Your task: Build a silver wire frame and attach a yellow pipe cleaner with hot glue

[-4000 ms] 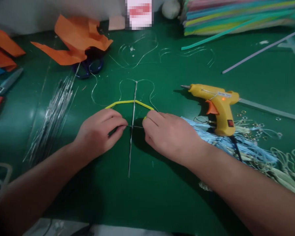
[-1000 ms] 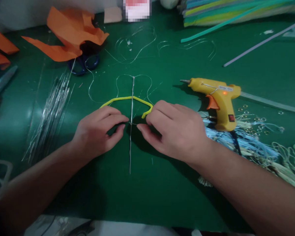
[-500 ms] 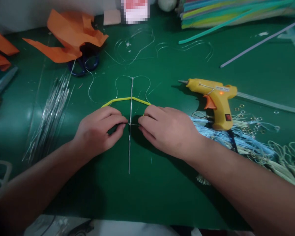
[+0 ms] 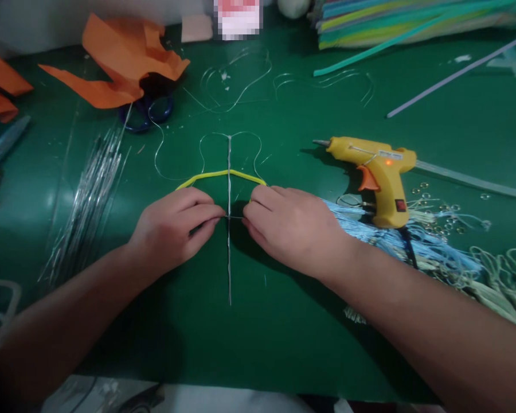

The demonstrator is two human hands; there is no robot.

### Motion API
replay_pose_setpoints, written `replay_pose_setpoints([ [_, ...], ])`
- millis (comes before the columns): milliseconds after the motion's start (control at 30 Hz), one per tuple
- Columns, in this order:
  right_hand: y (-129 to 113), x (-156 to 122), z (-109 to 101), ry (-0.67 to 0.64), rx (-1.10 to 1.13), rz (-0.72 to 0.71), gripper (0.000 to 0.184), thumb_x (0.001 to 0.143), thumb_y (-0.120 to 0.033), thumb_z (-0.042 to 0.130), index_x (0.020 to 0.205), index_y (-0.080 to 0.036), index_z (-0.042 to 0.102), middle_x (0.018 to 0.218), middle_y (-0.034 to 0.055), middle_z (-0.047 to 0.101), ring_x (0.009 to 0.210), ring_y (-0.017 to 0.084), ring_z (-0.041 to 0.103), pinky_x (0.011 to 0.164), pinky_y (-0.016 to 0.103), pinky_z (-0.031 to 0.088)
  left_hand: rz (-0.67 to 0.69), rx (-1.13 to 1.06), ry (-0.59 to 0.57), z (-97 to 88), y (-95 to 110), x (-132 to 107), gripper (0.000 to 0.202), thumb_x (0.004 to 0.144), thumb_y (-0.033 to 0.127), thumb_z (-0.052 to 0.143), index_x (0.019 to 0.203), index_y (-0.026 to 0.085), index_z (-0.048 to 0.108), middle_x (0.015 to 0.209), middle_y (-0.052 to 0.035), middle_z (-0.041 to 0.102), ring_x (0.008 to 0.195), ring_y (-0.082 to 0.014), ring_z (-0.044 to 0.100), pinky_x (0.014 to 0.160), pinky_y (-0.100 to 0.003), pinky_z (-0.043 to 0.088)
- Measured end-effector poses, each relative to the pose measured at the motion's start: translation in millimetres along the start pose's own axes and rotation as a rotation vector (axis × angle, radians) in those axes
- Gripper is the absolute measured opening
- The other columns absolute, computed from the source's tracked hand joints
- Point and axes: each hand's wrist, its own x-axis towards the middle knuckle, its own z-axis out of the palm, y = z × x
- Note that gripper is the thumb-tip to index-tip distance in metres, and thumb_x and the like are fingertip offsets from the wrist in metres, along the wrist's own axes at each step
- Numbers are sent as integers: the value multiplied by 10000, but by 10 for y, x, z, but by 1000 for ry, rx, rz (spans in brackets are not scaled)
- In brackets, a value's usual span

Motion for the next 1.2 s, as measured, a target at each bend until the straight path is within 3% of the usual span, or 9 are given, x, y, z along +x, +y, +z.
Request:
replay_pose_setpoints([
  [1200, 16, 2, 33, 40, 35, -21, 265, 992, -220, 461, 868, -135, 679, 839, 67, 665, 719, 159, 574, 611, 288, 378, -5, 11, -12, 9, -2, 5, 186, 944, 186, 548, 901, 156, 726, 875, -56, 698, 783, -184, 644, 651, -303, 478],
])
